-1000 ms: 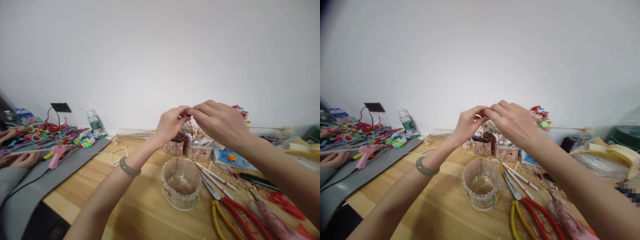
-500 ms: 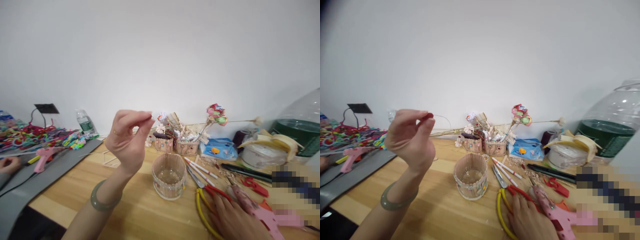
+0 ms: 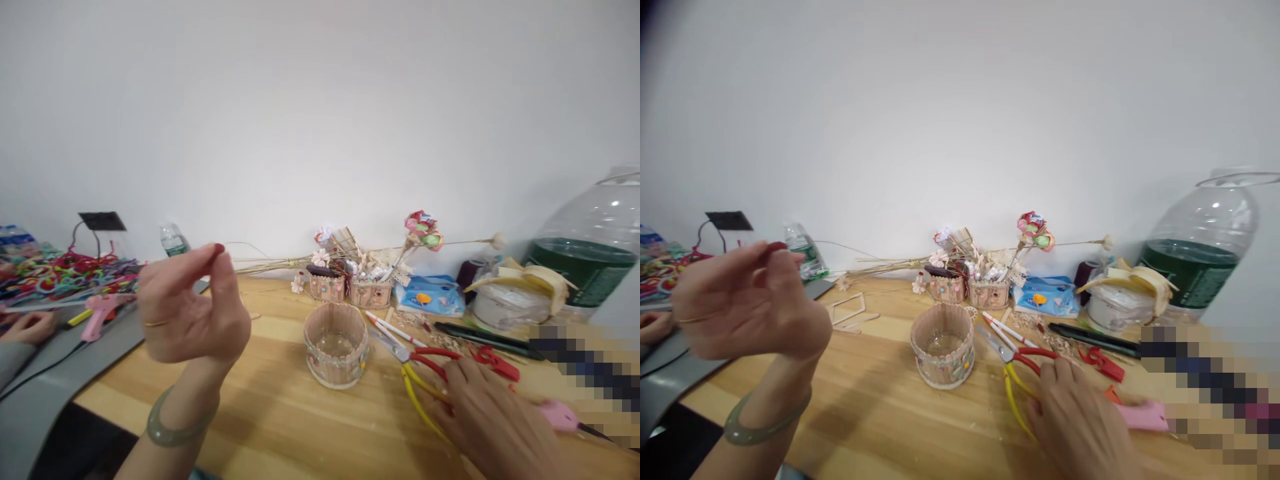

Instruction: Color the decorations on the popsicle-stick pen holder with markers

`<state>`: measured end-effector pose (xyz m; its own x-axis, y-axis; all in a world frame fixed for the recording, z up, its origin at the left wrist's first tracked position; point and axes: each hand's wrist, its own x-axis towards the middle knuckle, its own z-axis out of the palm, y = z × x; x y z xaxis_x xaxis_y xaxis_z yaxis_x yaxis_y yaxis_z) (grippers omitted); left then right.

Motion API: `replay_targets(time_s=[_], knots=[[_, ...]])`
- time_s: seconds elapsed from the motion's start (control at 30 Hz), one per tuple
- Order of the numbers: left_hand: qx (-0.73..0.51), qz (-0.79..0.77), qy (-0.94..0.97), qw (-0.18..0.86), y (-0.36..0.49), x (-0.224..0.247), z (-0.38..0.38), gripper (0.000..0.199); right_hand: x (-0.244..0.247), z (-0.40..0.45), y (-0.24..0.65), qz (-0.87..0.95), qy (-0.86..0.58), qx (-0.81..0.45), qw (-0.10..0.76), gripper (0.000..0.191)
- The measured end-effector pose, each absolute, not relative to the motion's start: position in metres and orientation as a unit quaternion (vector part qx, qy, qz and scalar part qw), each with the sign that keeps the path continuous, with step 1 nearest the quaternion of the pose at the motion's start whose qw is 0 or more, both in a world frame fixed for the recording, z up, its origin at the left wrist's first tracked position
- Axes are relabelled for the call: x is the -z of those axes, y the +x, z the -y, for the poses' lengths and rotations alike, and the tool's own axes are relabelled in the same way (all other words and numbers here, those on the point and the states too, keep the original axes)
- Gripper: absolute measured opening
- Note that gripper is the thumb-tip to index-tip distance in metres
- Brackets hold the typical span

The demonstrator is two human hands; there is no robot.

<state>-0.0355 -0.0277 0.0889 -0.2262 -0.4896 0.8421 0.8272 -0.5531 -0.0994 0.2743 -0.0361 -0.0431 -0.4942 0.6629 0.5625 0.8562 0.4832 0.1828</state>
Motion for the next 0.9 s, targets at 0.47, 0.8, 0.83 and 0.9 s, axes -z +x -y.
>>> replay_targets(time_s=[0.47,0.8,0.83,0.9], knots=[[0.588,0.365,-0.701,0.171,-0.023,-0.06,-0.062,0.009,0.047,0.029,0.258,0.733,-0.664,-0.077,0.127,0.026],[0.607,0.443,-0.603,-0.267,0.007,-0.046,-0.086,0.013,0.03,0.014,0.26,0.718,-0.567,-0.295,0.274,0.029],[0.604,0.441,-0.59,-0.304,0.01,-0.041,-0.083,0.014,0.026,0.013,0.259,0.704,-0.559,-0.324,0.293,0.031],[0.601,0.433,-0.563,-0.366,0.017,-0.036,-0.077,0.016,0.02,0.011,0.254,0.688,-0.54,-0.375,0.307,0.035]])
